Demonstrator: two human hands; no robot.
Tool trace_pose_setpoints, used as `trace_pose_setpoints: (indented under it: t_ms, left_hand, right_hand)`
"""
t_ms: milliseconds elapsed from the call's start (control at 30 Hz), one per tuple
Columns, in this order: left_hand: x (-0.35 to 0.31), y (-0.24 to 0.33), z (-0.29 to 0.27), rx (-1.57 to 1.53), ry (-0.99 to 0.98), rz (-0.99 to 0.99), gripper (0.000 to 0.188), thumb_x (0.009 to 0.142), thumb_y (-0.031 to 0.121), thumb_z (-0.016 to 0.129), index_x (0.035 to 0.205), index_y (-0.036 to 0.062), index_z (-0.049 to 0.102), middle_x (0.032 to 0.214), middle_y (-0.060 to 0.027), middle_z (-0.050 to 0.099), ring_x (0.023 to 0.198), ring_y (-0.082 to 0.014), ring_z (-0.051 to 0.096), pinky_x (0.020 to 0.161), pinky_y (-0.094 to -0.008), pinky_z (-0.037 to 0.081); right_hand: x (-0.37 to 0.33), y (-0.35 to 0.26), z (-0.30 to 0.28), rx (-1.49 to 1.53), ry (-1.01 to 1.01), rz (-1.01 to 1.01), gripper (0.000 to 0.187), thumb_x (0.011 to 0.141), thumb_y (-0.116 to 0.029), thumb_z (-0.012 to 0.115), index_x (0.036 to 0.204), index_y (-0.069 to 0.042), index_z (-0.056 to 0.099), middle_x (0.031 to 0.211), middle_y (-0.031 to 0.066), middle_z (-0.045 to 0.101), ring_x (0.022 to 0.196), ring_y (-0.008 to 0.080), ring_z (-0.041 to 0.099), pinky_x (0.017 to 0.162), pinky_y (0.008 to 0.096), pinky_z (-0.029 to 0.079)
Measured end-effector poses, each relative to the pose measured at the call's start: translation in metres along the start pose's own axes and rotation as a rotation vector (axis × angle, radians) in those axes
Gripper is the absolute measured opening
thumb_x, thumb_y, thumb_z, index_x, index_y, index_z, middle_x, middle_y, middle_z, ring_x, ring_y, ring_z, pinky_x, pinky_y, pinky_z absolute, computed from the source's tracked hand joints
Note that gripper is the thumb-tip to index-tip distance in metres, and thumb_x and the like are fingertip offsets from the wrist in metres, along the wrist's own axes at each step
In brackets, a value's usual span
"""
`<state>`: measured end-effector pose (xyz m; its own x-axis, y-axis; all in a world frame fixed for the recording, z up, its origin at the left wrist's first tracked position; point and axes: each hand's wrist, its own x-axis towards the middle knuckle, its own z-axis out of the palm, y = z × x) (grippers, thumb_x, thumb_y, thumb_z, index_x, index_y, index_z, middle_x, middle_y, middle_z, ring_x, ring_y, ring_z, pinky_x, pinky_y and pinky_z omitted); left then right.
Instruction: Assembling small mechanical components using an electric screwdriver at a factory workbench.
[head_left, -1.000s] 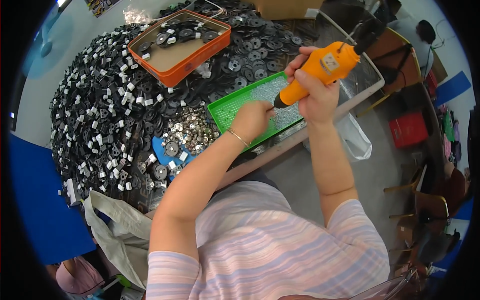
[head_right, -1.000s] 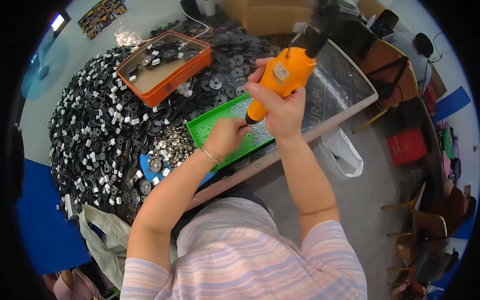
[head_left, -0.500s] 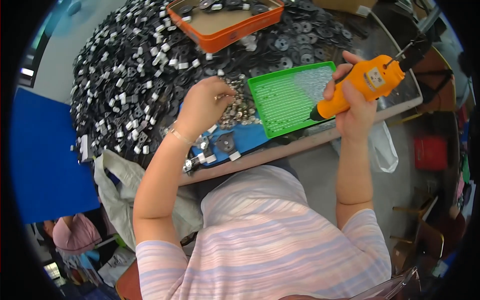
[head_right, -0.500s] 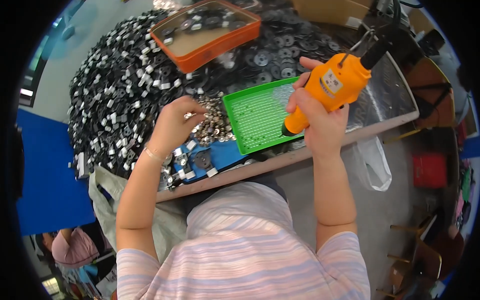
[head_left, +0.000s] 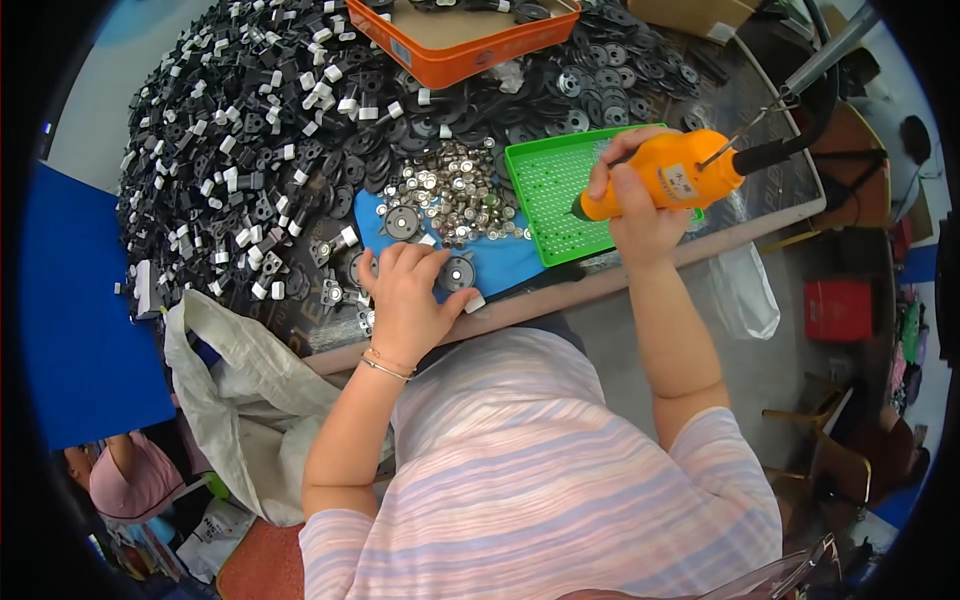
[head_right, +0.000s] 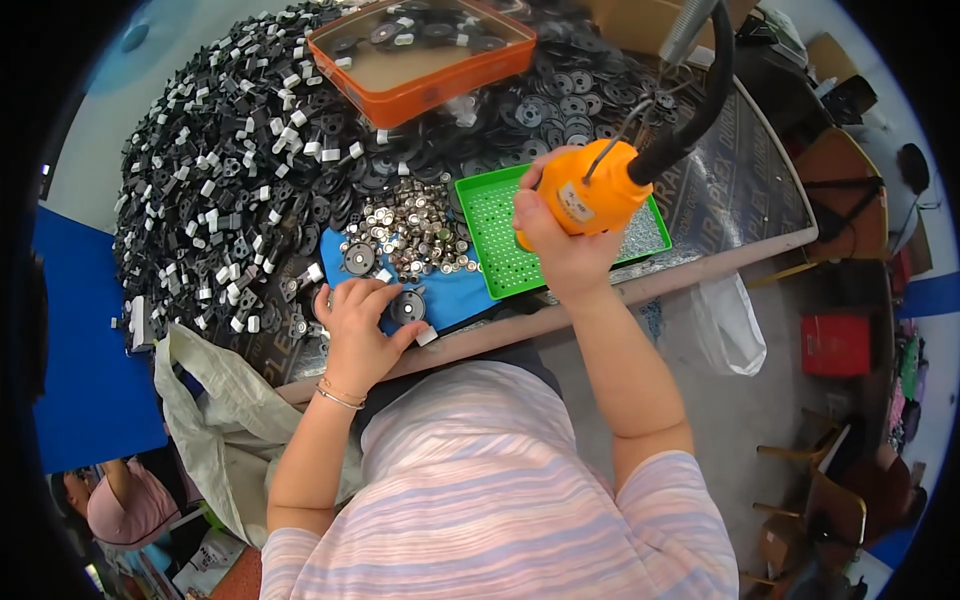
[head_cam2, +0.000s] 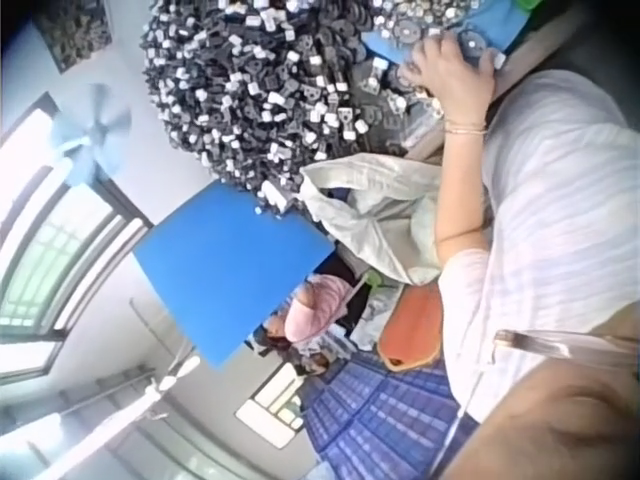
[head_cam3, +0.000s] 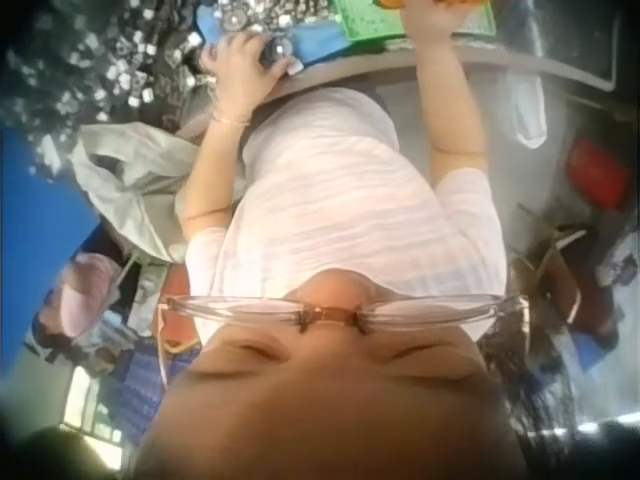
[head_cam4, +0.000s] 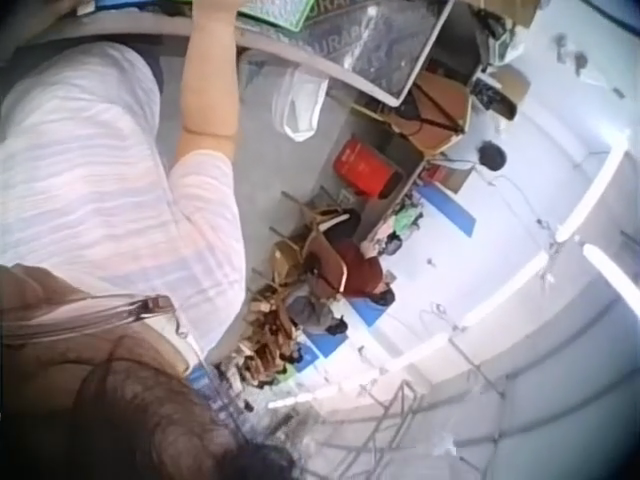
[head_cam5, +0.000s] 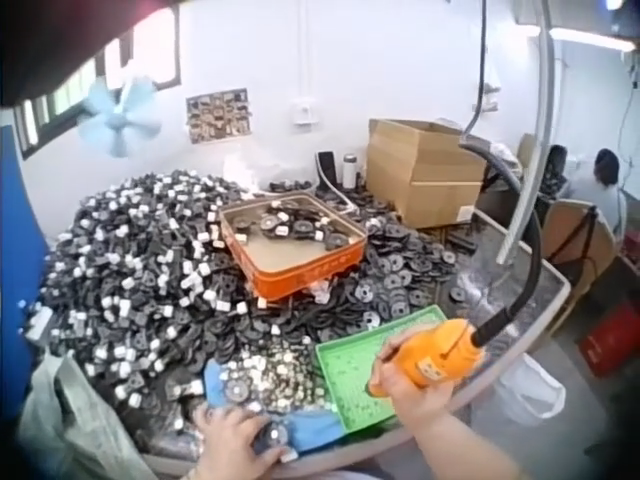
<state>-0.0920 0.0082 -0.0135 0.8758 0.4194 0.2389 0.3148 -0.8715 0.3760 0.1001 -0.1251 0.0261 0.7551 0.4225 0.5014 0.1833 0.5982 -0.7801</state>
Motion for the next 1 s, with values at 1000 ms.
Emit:
trace_pose_setpoints:
  t_ms: [1000]
  left_hand:
    - [-0.0026, -0.0012, 0.0062, -0.021, 0.042, -0.029, 0.044, 0.058, 0.034, 0.077, 0.093, 0.0087, 0.066, 0.090, -0.0007, 0.061, 0.099, -0.0212, 0.049, 0.097, -0.0543, 0.017]
  right_hand:
    - [0.0088, -0.0014, 0.0101, -0.058, -0.027, 0.013, 0.022, 0.079, -0.004, 0.054, 0.099, -0.001, 0.045, 0.085, 0.0131, 0.052, 0.061, 0.0194, 0.054, 0.057, 0.0299, 0.047]
